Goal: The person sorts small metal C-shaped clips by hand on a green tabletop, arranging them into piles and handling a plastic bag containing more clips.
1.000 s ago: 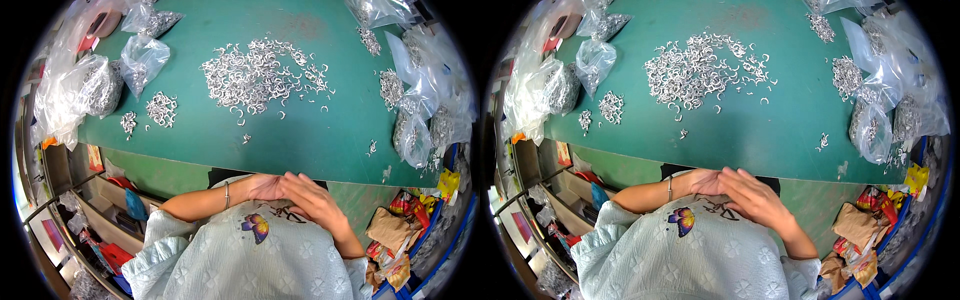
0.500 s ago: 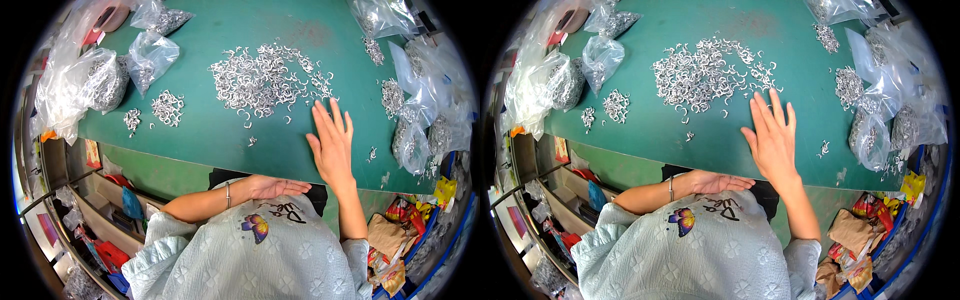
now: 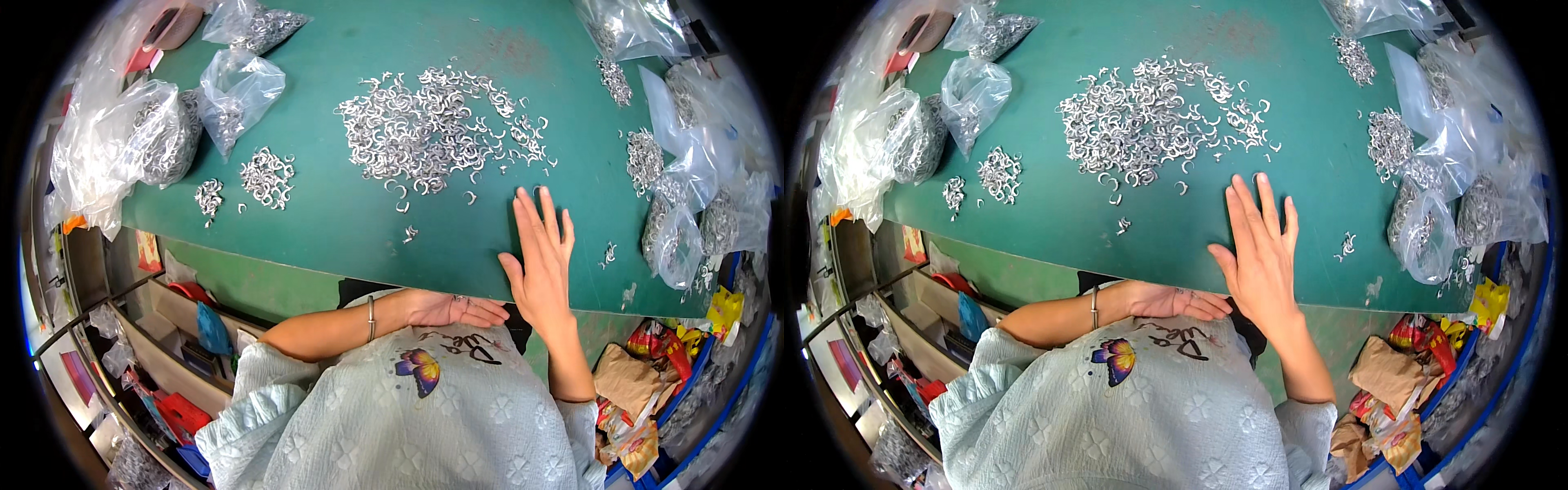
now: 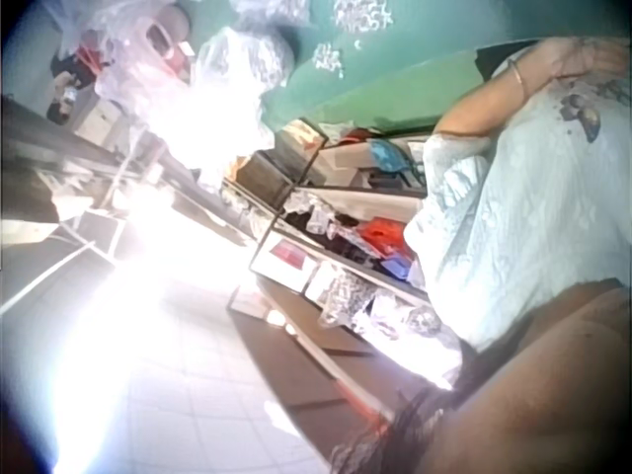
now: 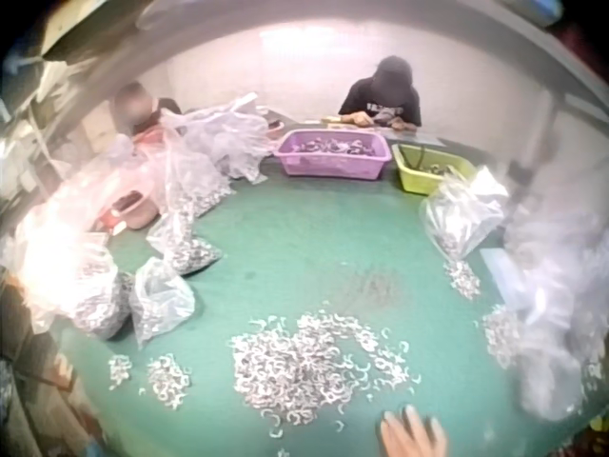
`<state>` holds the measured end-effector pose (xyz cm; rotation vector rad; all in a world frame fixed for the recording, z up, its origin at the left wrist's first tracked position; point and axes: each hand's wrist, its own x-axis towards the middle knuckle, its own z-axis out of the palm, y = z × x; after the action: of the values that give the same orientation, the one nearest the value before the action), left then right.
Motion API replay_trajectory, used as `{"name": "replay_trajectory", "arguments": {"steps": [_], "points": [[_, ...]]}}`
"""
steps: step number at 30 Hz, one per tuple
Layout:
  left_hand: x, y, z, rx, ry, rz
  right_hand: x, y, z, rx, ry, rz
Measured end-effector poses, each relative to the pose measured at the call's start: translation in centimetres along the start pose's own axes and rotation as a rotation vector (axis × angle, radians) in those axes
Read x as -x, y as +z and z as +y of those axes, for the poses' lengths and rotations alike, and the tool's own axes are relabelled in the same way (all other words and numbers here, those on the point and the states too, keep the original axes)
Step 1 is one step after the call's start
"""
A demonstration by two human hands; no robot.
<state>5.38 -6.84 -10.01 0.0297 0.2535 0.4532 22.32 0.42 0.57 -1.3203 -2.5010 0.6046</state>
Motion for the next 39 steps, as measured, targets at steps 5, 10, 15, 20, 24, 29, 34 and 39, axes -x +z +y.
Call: {"name": "replay_trajectory", "arguments": {"steps": [5, 10, 15, 20, 24, 29, 34, 39], "points": [[-0.1, -0.3, -0.6, 0.111, 0.039, 0.002, 3.0, -0.2, -0.3, 0.011, -0.101, -0.166], [0.3, 1.5, 0.3, 0.096, 0.057, 0.192, 6.1, -0.1, -0.6, -0.161, -0.349, -0.294], [0.1, -1.1, -0.4, 0.126, -0.038, -0.052, 2.0, -1.7, 1.1, -0.018, -0.144, 0.070], [0.0, -0.7, -0.1, 0.061, -0.046, -0.015, -3.4, -2.4, 4.5, 0.060, 0.039, 0.374], [-0.3, -0.7, -0.3, 0.058, -0.036, 0.006, -5.8, -1.2, 5.4, 0.125, 0.073, 0.359], [-0.2, 0.0, 0.2, 0.003, -0.044, 0.075, -6.2, -0.9, 5.5, 0.114, 0.074, 0.371], [0.0, 0.2, 0.6, 0.062, -0.076, 0.134, -5.9, -1.2, 5.9, 0.046, 0.026, 0.455], [-0.2, 0.4, 0.8, 0.055, -0.117, 0.198, -5.8, -0.7, 6.0, 0.010, 0.059, 0.402]]}}
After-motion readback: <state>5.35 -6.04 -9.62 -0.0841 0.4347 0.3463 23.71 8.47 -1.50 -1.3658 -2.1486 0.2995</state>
